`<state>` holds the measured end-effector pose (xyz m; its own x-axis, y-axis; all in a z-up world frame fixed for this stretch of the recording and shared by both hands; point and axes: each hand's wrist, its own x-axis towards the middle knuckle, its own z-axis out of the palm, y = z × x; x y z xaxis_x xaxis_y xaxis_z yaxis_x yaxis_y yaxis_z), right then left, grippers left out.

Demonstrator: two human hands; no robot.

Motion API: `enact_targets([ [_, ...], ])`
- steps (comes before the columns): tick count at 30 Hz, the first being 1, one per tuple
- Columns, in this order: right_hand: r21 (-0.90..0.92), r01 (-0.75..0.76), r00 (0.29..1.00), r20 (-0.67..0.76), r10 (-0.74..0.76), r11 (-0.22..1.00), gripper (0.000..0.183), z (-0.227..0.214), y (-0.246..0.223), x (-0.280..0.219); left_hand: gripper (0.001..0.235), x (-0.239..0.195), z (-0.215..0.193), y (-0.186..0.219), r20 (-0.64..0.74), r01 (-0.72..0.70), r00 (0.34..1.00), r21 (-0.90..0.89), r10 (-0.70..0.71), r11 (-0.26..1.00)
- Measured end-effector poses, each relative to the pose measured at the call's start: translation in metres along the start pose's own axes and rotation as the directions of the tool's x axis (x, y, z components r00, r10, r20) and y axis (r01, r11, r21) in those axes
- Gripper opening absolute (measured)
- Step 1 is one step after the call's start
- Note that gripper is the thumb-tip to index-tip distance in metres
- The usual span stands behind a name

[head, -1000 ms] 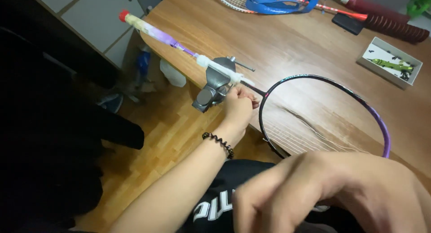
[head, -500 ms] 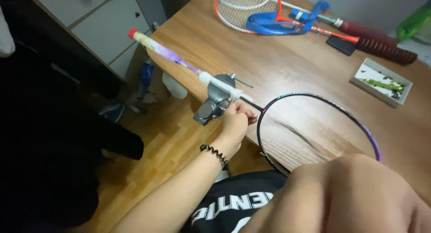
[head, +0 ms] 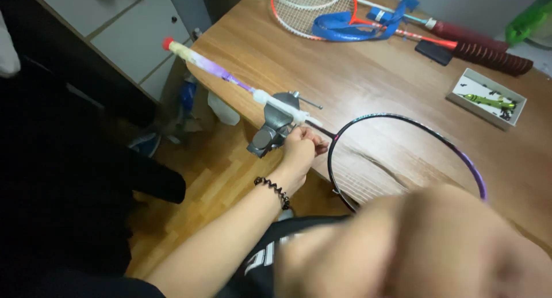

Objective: The person strings a badminton racket clamped in a vise by hand, threading a white string through the grommets and pulling it tight to form the net pattern.

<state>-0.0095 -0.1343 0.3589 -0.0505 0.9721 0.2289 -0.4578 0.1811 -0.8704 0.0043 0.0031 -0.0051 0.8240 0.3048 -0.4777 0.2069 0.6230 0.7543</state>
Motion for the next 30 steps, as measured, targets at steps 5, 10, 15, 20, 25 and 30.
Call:
enact_targets([
  [5, -0.019, 0.062, 0.998, -0.022, -0.062, 0.998, 0.044, -0.024, 0.067, 0.01, 0.02, 0.005, 0.001, 0.003, -0.006, -0.013, 1.0, -0.034, 0.013, 0.999],
  [10, -0.059, -0.707, 0.353, -0.893, 0.28, 0.704, 0.031, -0.103, 0.162, -0.029, 0.019, -0.002, 0.003, 0.023, -0.07, 0.029, 0.997, -0.148, -0.04, 0.989],
  [15, 0.348, -0.534, 0.154, -0.857, 0.493, 0.771, 0.049, -0.128, 0.163, -0.041, 0.016, -0.039, -0.018, 0.105, 0.008, -0.295, 0.949, 0.37, 0.315, 0.881],
  [20, 0.522, -0.207, 0.28, -0.779, 0.561, 0.827, 0.059, -0.111, 0.151, 0.002, 0.012, -0.084, -0.091, 0.2, 0.022, -0.39, 0.583, 0.885, 0.812, 0.256],
  [25, 0.721, 0.427, 0.41, -0.693, 0.594, 0.546, 0.036, -0.121, 0.196, 0.008, 0.023, -0.097, -0.208, 0.205, -0.09, -0.329, 0.43, 0.911, 0.898, 0.249],
  [30, 0.703, 0.159, 0.562, -0.642, 0.522, 0.693, 0.011, -0.141, 0.255, -0.02, 0.021, -0.133, -0.232, 0.201, -0.559, -0.491, 0.505, 0.44, 0.658, 0.751],
])
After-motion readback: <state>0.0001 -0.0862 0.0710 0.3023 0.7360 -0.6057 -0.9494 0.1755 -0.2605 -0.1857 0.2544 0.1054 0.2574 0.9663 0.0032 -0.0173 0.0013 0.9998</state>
